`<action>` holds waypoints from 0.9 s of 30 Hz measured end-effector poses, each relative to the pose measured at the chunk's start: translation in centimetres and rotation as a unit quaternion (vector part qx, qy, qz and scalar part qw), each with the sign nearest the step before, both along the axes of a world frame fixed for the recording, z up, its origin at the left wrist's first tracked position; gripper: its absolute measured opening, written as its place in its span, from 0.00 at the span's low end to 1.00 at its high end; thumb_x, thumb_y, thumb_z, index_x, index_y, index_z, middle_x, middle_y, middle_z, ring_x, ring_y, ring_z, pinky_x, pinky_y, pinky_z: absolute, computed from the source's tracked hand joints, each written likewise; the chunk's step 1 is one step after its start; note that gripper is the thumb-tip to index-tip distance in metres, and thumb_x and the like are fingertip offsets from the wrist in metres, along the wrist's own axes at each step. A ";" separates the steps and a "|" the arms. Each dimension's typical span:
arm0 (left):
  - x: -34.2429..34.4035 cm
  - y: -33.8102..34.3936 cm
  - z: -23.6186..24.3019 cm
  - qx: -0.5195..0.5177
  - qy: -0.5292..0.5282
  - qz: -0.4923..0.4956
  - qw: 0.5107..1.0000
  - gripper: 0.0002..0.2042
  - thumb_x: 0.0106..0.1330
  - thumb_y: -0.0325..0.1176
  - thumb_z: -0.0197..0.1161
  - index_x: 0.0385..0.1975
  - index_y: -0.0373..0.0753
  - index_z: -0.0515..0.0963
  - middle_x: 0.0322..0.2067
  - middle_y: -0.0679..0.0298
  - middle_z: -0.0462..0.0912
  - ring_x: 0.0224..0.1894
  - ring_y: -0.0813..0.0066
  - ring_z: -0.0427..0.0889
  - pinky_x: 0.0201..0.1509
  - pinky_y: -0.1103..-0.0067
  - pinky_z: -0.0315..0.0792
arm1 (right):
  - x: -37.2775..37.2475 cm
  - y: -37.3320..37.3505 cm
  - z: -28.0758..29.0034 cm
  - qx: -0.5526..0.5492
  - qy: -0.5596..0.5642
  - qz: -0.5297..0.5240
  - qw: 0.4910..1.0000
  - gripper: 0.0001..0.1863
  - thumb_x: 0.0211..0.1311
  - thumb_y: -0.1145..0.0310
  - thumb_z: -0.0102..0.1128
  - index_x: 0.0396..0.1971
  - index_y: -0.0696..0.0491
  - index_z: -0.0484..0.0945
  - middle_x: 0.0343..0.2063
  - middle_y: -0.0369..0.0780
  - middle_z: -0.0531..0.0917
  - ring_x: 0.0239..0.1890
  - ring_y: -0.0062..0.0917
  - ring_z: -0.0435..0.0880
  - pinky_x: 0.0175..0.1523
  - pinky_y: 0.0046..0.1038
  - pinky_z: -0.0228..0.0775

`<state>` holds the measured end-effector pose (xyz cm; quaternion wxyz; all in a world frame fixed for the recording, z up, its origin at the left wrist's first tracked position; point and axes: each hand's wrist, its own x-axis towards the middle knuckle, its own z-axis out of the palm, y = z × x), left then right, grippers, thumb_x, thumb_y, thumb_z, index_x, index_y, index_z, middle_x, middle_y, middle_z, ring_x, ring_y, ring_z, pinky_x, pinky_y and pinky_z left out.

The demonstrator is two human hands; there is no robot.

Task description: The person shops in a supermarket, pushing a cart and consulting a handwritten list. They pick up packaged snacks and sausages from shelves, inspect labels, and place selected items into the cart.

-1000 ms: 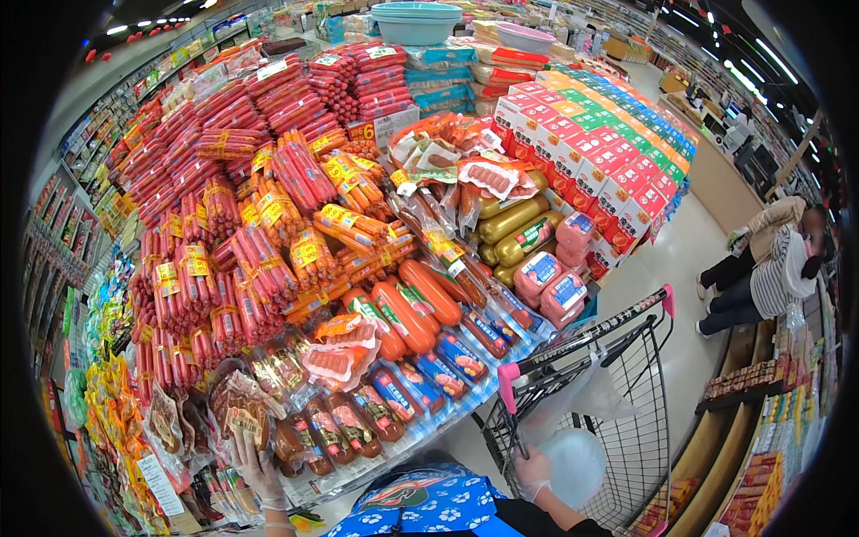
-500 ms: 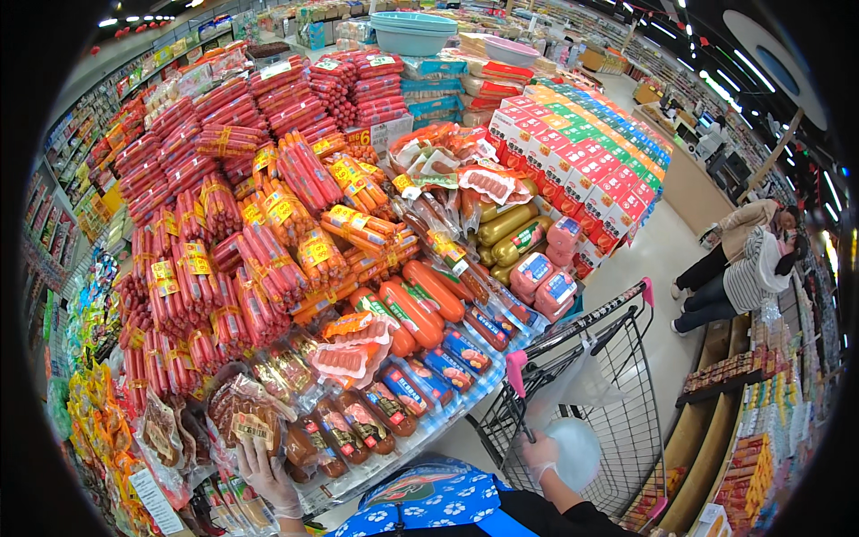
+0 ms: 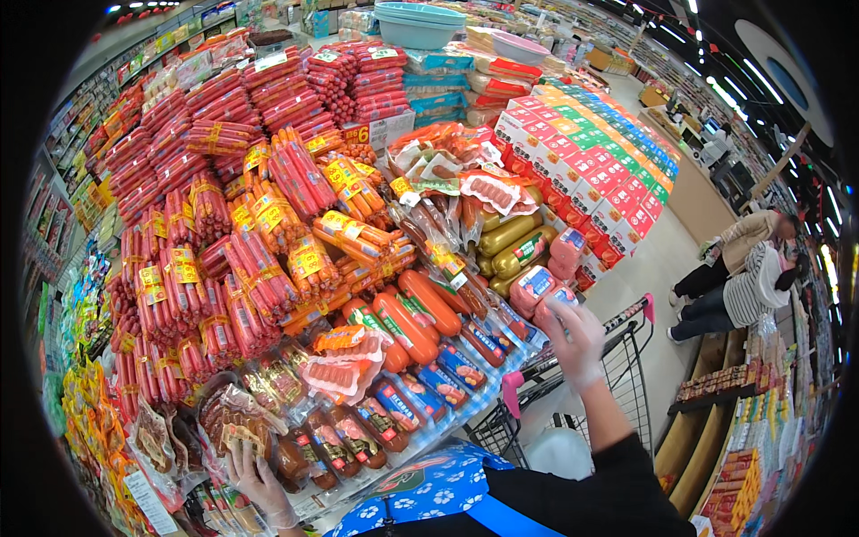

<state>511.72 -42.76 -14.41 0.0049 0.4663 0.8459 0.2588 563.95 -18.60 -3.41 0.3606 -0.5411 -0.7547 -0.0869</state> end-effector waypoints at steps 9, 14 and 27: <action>3.6 3.8 0.5 -0.007 0.106 0.070 0.992 0.23 0.73 0.35 0.53 0.67 0.41 0.70 0.70 0.58 0.67 0.72 0.50 0.58 0.75 0.61 0.52 | -9.2 21.7 -1.6 -0.025 -0.401 0.092 0.911 0.36 0.64 0.68 0.54 0.73 0.44 0.57 0.64 0.41 0.72 0.53 0.31 0.79 0.52 0.31 0.73; 3.4 3.8 0.0 -0.002 0.119 0.068 0.991 0.23 0.73 0.37 0.52 0.67 0.40 0.70 0.70 0.58 0.67 0.72 0.48 0.59 0.75 0.60 0.51 | -8.6 26.3 -1.5 0.035 -0.285 0.183 0.940 0.02 0.60 0.69 0.56 0.32 0.45 0.75 0.43 0.38 0.82 0.36 0.30 0.85 0.33 0.33 0.76; 2.9 3.3 -0.8 0.005 0.140 0.080 0.987 0.23 0.73 0.38 0.52 0.66 0.39 0.72 0.69 0.56 0.68 0.73 0.50 0.59 0.75 0.61 0.53 | 0.7 28.0 16.0 -0.075 0.346 0.145 0.924 0.11 0.59 0.77 0.69 0.41 0.61 0.81 0.38 0.39 0.87 0.39 0.22 0.86 0.48 0.23 0.76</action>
